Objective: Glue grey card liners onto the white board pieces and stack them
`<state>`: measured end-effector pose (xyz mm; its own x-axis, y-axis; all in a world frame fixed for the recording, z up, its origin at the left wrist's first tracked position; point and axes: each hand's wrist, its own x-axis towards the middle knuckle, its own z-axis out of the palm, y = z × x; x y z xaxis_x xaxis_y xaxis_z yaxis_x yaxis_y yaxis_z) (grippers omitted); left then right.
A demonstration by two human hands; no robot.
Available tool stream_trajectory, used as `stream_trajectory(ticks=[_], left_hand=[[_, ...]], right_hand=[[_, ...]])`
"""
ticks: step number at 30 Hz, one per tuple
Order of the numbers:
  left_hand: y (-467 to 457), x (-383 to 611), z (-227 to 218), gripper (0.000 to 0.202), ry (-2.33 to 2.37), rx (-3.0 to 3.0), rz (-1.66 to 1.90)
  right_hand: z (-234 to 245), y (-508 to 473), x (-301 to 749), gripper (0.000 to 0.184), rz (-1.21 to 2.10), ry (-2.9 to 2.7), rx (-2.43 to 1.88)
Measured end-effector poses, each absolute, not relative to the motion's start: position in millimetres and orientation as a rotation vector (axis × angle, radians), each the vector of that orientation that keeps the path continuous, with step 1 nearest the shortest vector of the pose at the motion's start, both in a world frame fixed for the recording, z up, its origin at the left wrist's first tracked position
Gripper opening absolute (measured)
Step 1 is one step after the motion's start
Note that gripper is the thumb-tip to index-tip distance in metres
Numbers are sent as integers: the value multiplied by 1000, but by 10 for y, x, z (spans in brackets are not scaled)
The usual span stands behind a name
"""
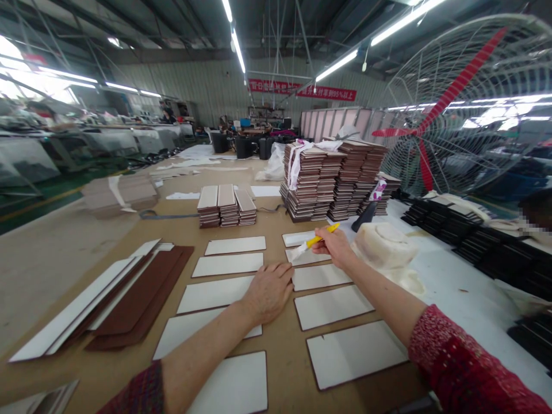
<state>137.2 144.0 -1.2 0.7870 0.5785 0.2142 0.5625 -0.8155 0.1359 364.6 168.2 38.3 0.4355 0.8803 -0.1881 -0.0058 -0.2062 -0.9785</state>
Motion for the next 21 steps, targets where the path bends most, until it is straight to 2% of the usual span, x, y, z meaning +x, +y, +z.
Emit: stream_trajectory(ticks=[8, 21], left_hand=[[1438, 1368, -7, 34, 927, 2892, 409], [1441, 1369, -70, 36, 933, 2870, 430]], right_hand=[[336, 1766, 3690, 22, 967, -893, -1635], [520, 1733, 4190, 25, 770, -1007, -1923]])
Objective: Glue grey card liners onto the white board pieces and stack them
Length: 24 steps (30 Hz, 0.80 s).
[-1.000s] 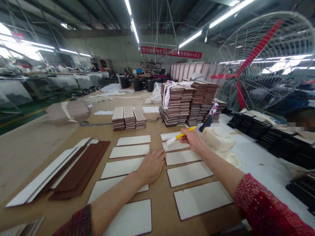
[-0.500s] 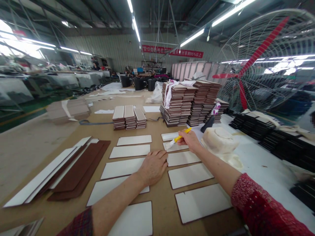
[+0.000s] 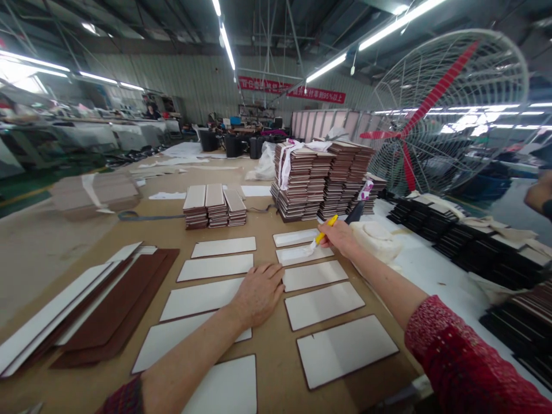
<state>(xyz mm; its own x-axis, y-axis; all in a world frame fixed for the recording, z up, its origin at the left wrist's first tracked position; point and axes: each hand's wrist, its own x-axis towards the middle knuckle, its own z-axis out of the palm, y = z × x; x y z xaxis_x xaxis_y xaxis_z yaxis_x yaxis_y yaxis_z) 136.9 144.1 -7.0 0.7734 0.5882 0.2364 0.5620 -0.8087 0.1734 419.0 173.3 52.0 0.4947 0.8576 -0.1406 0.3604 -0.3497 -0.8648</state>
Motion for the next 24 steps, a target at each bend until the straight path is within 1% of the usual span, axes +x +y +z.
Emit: stream_trajectory(ticks=[7, 15, 20, 24], left_hand=[[1432, 1365, -82, 38, 936, 2876, 447], [1441, 1361, -92, 38, 935, 2890, 444], [1442, 1360, -91, 37, 932, 2898, 439], [1478, 1367, -36, 36, 915, 2898, 396]], right_hand=[[624, 1715, 4432, 26, 658, -1039, -2105], [710, 1693, 4506, 27, 549, -1118, -2210], [803, 1612, 4473, 27, 467, -1099, -2165], [911, 1451, 4361, 25, 407, -1012, -2010]])
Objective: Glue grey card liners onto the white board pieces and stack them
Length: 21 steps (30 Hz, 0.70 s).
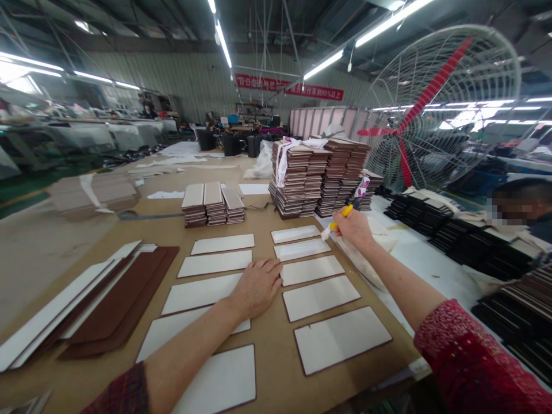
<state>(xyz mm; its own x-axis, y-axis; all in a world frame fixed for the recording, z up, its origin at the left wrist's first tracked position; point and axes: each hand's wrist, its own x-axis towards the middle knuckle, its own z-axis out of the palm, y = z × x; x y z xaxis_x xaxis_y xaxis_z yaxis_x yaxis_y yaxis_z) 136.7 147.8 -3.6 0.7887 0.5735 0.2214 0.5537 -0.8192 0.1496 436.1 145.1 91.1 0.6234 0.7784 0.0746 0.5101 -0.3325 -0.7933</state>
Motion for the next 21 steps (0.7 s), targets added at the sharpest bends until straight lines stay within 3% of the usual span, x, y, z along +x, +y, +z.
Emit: stream_trajectory(ticks=[6, 13, 21], left_hand=[[1281, 1272, 185, 43, 899, 2890, 357], [829, 1194, 105, 39, 840, 2848, 302], [857, 1223, 7, 37, 858, 2839, 353]], right_hand=[[947, 1091, 4106, 10, 585, -869, -1638], [658, 835, 3780, 9, 877, -763, -1459], [470, 929, 3549, 7, 953, -793, -1412]])
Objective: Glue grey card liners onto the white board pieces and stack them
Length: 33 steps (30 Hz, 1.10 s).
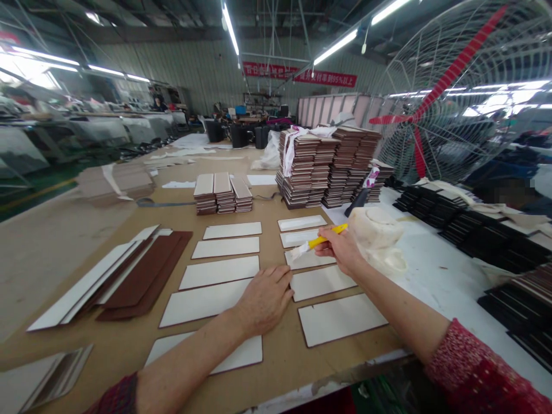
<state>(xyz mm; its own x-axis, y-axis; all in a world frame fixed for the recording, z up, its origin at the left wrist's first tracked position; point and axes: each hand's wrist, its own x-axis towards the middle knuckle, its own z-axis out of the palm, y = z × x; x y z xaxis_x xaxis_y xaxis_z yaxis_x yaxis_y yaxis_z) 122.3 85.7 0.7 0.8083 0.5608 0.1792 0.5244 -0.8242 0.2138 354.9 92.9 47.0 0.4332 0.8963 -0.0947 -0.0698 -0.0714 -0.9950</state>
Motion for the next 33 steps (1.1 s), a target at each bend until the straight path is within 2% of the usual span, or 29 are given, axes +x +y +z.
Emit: stream_trajectory(ticks=[10, 33], left_hand=[[860, 1218, -23, 36, 829, 2839, 393], [885, 1208, -136, 39, 806, 2863, 436]], right_hand=[[335, 992, 3516, 12, 926, -906, -1526], [674, 752, 4384, 22, 535, -999, -2053]])
